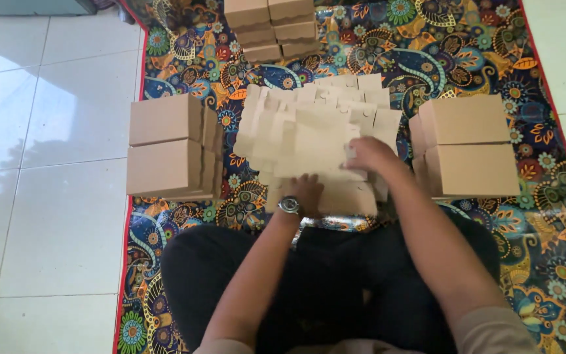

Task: The person is folding flat cardboard templates into small boxes and stacking them on the floor.

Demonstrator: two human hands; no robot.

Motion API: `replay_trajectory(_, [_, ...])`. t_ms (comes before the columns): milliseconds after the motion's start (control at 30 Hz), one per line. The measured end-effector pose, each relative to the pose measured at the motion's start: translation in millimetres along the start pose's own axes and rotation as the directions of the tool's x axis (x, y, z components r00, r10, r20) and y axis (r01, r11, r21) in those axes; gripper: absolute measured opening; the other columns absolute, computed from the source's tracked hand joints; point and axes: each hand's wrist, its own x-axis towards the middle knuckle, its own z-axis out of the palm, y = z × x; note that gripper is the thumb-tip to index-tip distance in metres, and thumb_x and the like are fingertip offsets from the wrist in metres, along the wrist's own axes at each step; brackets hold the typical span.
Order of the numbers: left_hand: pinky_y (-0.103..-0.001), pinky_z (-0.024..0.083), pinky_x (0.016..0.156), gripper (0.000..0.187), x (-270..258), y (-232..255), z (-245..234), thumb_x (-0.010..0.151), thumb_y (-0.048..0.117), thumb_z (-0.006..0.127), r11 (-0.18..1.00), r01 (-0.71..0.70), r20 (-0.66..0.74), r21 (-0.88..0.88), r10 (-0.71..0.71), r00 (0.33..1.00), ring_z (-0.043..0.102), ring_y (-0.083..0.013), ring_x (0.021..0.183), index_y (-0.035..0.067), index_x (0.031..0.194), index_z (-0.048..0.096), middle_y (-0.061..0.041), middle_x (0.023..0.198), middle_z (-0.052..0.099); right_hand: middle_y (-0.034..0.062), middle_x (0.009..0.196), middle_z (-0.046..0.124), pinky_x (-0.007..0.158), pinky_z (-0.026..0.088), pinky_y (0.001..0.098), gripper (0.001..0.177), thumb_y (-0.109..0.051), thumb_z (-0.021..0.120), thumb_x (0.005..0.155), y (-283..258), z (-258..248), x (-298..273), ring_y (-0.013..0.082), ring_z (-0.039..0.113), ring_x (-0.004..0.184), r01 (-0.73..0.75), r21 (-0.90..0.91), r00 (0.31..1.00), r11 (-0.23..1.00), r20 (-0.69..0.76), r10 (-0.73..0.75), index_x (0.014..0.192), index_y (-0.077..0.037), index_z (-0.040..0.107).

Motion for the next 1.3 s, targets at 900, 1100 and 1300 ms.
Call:
replay_trajectory(900, [-0.069, 0.021, 0.119, 0.081, 9, 10, -35, 0.091, 0.043, 0.067, 0.913, 0.290, 0.130, -0.288, -0.263, 0.956, 0.010, -0.0475, 0.156, 0.021, 0.160, 0.028, -0.017, 0.171, 0.013, 0.0222, 0.144, 0.046, 0.096, 0.052, 0.0580, 0.051, -0.002, 0.081, 0.084, -40, -23, 97, 0.0459, 0.063, 0.116, 0.019, -0.094, 0.982, 0.995, -0.187, -0.036, 0.129, -0.003, 0.059])
replay_trajectory(1100, [-0.054, 0.046, 0.107, 0.088, 36, -12, -47, 0.080, 0.052, 0.076, 0.894, 0.272, -0.136, -0.357, -0.338, 0.931, 0.045, -0.0357, 0.141, 0.016, 0.153, 0.044, -0.013, 0.159, 0.040, 0.0232, 0.144, 0.053, 0.104, 0.044, 0.0579, 0.056, -0.050, 0.035, 0.103, -51, -39, 70, 0.0440, 0.058, 0.127, -0.126, 0.488, 0.965, 0.864, -0.142, 0.221, 0.151, -0.023, 0.033])
replay_trajectory(1300, [-0.055, 0.037, 0.116, 0.065, 91, -65, -72, 0.091, 0.026, 0.069, 0.882, 0.466, -0.714, -0.066, -0.368, 0.596, 0.042, -0.0363, 0.146, 0.012, 0.152, 0.051, -0.014, 0.156, 0.050, 0.0234, 0.121, 0.065, 0.089, 0.056, 0.0522, 0.031, -0.005, 0.059, 0.090, -31, -34, 48, 0.0458, 0.066, 0.106, 0.416, 0.011, 0.785, 0.909, -0.510, -0.353, 0.118, -0.004, 0.072])
